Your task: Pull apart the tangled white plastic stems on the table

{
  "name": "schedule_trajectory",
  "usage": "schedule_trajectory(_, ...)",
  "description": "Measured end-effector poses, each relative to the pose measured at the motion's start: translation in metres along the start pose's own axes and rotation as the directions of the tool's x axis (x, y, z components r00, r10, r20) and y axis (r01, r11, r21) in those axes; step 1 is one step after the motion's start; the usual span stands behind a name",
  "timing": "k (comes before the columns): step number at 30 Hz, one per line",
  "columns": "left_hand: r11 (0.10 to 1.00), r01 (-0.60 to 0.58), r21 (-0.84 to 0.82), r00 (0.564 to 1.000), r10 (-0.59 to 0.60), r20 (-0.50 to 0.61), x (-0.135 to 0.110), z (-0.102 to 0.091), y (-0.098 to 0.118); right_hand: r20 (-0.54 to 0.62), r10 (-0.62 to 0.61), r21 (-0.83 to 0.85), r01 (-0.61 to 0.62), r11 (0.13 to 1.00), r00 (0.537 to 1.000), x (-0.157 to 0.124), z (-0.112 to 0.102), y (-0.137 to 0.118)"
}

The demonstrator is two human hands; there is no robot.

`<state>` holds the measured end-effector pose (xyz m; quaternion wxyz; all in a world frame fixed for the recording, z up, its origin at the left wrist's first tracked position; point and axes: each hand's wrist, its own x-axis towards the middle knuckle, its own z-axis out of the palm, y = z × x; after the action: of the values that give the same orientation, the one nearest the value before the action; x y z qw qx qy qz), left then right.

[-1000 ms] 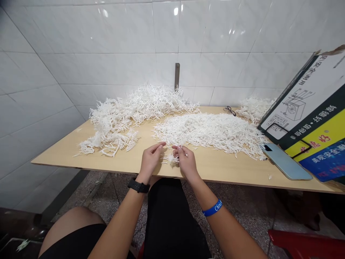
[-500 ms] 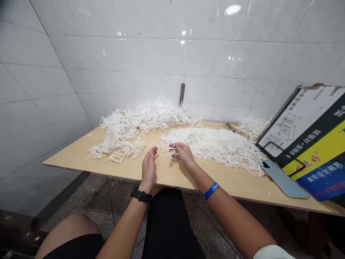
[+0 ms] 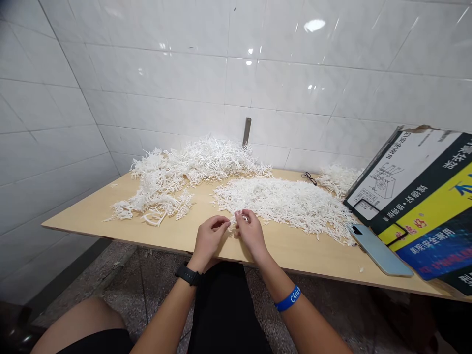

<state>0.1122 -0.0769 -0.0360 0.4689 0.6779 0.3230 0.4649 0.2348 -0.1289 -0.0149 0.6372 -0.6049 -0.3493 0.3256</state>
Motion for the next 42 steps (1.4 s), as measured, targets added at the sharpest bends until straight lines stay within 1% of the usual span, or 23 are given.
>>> schedule_trajectory(2,1.0,-0.011,0.002,1.0,0.011,-0.003,-0.001,0.0,0.0,0.034,0.065,-0.013,-0.065,0.998,0.997,-0.003,-0.004,0.005)
schedule_trajectory(5,0.999,-0.026,0.025,0.999,0.026,0.019,-0.001,-0.001,0.001,0.153,0.112,-0.002,-0.113,0.994,0.982,-0.006,-0.007,0.009)
schedule_trajectory(8,0.999,-0.026,0.042,1.0,0.025,0.015,-0.001,-0.001,0.003,0.236,0.083,0.078,-0.104,0.991,0.968,-0.008,-0.009,0.009)
schedule_trajectory(10,0.999,-0.015,0.045,1.0,0.014,0.018,0.0,-0.001,0.004,0.242,0.066,0.128,-0.099,0.987,0.968,-0.01,-0.009,0.009)
schedule_trajectory(11,0.999,-0.014,0.05,0.999,0.012,0.037,0.001,-0.001,0.005,0.241,0.058,0.149,-0.096,0.984,0.969,-0.011,-0.009,0.008)
schedule_trajectory(13,0.998,-0.032,0.055,0.994,0.026,0.107,0.002,0.0,0.006,0.25,0.043,0.172,-0.088,0.981,0.967,-0.012,-0.008,0.008)
schedule_trajectory(15,0.997,-0.063,0.042,0.983,0.055,0.176,0.002,0.0,0.007,0.282,0.029,0.148,-0.074,0.986,0.959,-0.012,-0.007,0.009)
schedule_trajectory(18,0.998,-0.059,0.006,0.977,0.056,0.205,0.002,-0.001,0.008,0.333,0.013,0.042,-0.028,0.999,0.943,-0.01,-0.005,0.01)
schedule_trajectory(20,1.0,-0.013,-0.013,0.979,0.015,0.203,0.003,-0.002,0.007,0.356,-0.012,-0.006,0.015,1.0,0.935,-0.009,-0.005,0.012)
schedule_trajectory(22,0.998,0.045,-0.034,0.983,-0.038,0.181,0.003,-0.003,0.006,0.382,-0.062,-0.017,0.074,0.997,0.922,-0.008,-0.005,0.015)
schedule_trajectory(24,0.993,0.104,-0.05,0.988,-0.097,0.122,0.004,-0.004,0.004,0.434,-0.114,-0.031,0.141,0.99,0.894,-0.008,-0.007,0.016)
schedule_trajectory(27,0.977,0.184,-0.107,0.983,-0.18,0.042,0.006,-0.002,0.001,0.493,-0.144,-0.066,0.201,0.977,0.858,-0.01,-0.008,0.014)
schedule_trajectory(30,0.955,0.236,-0.179,0.972,-0.232,0.042,0.007,0.0,-0.001,0.483,-0.155,-0.064,0.211,0.975,0.862,-0.012,-0.009,0.009)
schedule_trajectory(33,0.944,0.259,-0.203,0.966,-0.257,0.037,0.008,0.001,-0.002,0.459,-0.147,-0.055,0.193,0.98,0.876,-0.013,-0.008,0.007)
schedule_trajectory(37,0.959,0.2,-0.201,0.979,-0.19,0.07,0.009,-0.001,0.0,0.411,-0.13,-0.055,0.166,0.985,0.903,-0.012,-0.005,0.009)
schedule_trajectory(40,0.968,0.165,-0.187,0.984,-0.148,0.102,0.009,-0.004,0.003,0.394,-0.121,-0.089,0.169,0.982,0.911,-0.01,-0.001,0.012)
schedule_trajectory(42,0.961,0.159,-0.224,0.982,-0.132,0.132,0.008,-0.006,0.004,0.371,-0.109,-0.112,0.162,0.98,0.922,-0.008,0.002,0.014)
